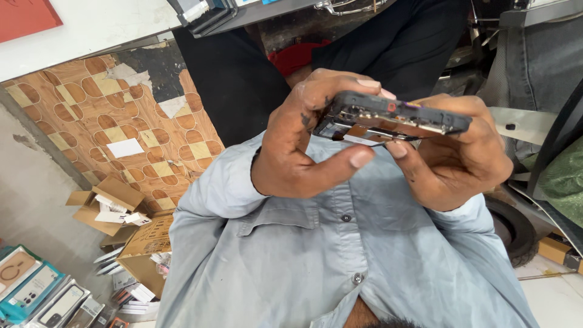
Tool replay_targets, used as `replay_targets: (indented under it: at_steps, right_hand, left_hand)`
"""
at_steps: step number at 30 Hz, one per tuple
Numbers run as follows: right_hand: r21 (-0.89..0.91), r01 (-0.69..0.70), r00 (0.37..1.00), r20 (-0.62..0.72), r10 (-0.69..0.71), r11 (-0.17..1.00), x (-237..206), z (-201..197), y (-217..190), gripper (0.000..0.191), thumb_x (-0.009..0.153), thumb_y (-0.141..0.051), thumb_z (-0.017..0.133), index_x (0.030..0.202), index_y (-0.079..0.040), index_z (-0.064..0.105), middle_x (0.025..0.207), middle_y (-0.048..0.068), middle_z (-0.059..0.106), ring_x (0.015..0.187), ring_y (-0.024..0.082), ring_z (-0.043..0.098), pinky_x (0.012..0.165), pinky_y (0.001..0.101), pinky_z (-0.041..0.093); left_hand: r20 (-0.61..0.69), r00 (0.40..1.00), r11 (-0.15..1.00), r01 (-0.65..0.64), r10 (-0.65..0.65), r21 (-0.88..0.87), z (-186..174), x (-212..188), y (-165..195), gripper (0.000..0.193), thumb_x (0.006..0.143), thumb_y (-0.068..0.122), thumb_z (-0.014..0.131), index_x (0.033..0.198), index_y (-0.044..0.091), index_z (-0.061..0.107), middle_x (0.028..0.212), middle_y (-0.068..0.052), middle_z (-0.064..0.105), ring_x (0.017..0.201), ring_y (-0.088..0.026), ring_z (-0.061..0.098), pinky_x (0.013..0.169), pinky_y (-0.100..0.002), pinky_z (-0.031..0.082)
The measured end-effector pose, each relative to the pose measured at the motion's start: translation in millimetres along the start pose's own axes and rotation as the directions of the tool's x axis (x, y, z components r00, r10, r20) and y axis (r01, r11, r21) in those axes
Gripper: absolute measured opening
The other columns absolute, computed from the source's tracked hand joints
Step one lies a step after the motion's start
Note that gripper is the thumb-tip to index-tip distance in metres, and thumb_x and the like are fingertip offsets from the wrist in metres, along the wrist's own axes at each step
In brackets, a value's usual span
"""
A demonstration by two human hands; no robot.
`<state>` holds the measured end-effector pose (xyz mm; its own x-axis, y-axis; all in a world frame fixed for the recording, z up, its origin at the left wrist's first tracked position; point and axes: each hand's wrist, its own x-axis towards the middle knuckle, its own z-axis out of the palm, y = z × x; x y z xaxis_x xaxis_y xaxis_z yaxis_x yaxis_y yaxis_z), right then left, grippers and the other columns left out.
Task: The person applies adhesive along the edges of a smartphone frame, then aligns and presses a display assembly onto the frame. The person manipulates the phone and display, removes protective film, and inspects the assembled unit.
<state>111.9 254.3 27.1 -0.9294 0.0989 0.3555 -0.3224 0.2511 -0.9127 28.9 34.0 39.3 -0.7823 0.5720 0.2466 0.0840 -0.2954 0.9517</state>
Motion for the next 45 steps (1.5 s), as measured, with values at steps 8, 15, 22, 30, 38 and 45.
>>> replay_targets:
  at_steps: [8, 15, 22, 30, 38, 45]
  right_hand:
    - [-0.01, 0.179, 0.984, -0.007, -0.179, 0.984, 4, 3, 1, 0.033, 0.082, 0.006, 0.079, 0.106, 0.012, 0.057, 0.098, 0.027, 0.064, 0.082, 0.033, 0.075, 0.059, 0.0303, 0.064]
    - [-0.062, 0.256, 0.966, 0.035, -0.254, 0.965, 6, 5, -4, 0.034, 0.083, 0.004, 0.081, 0.109, 0.009, 0.059, 0.097, 0.023, 0.065, 0.081, 0.033, 0.076, 0.064, 0.0356, 0.066]
    - [-0.07, 0.151, 0.977, 0.165, -0.138, 0.986, 21, 5, -31, 0.046, 0.081, -0.001, 0.087, 0.114, 0.002, 0.055, 0.104, 0.017, 0.062, 0.095, 0.034, 0.074, 0.074, 0.037, 0.068]
    - [-0.049, 0.099, 0.974, 0.21, -0.087, 0.994, 18, 0, -38, 0.051, 0.077, -0.011, 0.087, 0.114, -0.001, 0.053, 0.103, 0.015, 0.06, 0.095, 0.034, 0.073, 0.079, 0.0425, 0.068]
    - [-0.095, 0.171, 0.977, 0.147, -0.156, 0.981, 11, 8, -24, 0.042, 0.086, -0.007, 0.084, 0.113, 0.001, 0.053, 0.103, 0.016, 0.061, 0.088, 0.033, 0.075, 0.071, 0.0375, 0.067]
    - [-0.087, 0.237, 0.97, 0.077, -0.23, 0.968, 16, 11, -16, 0.033, 0.086, 0.0, 0.08, 0.108, 0.008, 0.057, 0.097, 0.021, 0.064, 0.078, 0.033, 0.076, 0.063, 0.035, 0.065]
  left_hand:
    - [0.005, 0.999, 0.997, -0.038, 0.038, -0.07, 7, 4, -2, 0.047, 0.102, -0.009, 0.076, 0.134, 0.005, 0.044, 0.126, -0.017, 0.067, 0.116, -0.019, 0.073, 0.097, -0.031, 0.066]
    - [0.077, 0.993, 0.989, -0.085, 0.095, -0.12, 2, 3, -5, 0.045, 0.099, -0.008, 0.074, 0.131, 0.006, 0.045, 0.123, -0.02, 0.066, 0.111, -0.022, 0.072, 0.092, -0.033, 0.065]
    - [0.144, 0.968, 0.978, -0.2, 0.207, -0.063, -4, 8, -1, 0.048, 0.094, -0.001, 0.08, 0.127, 0.007, 0.046, 0.121, -0.017, 0.066, 0.112, -0.028, 0.071, 0.091, -0.036, 0.063]
    - [0.191, 0.938, 0.954, -0.299, 0.288, 0.031, -1, 9, 0, 0.052, 0.099, 0.012, 0.085, 0.126, 0.009, 0.042, 0.117, -0.016, 0.065, 0.111, -0.028, 0.07, 0.09, -0.037, 0.062]
    - [0.068, 0.98, 0.98, -0.185, 0.189, -0.068, 6, 4, -4, 0.041, 0.099, 0.004, 0.076, 0.124, 0.006, 0.045, 0.115, -0.02, 0.066, 0.104, -0.023, 0.071, 0.086, -0.031, 0.065]
    - [0.128, 0.988, 0.989, -0.069, 0.087, -0.134, 0, 5, -2, 0.04, 0.101, -0.004, 0.07, 0.128, 0.005, 0.043, 0.122, -0.021, 0.064, 0.109, -0.023, 0.072, 0.093, -0.033, 0.066]
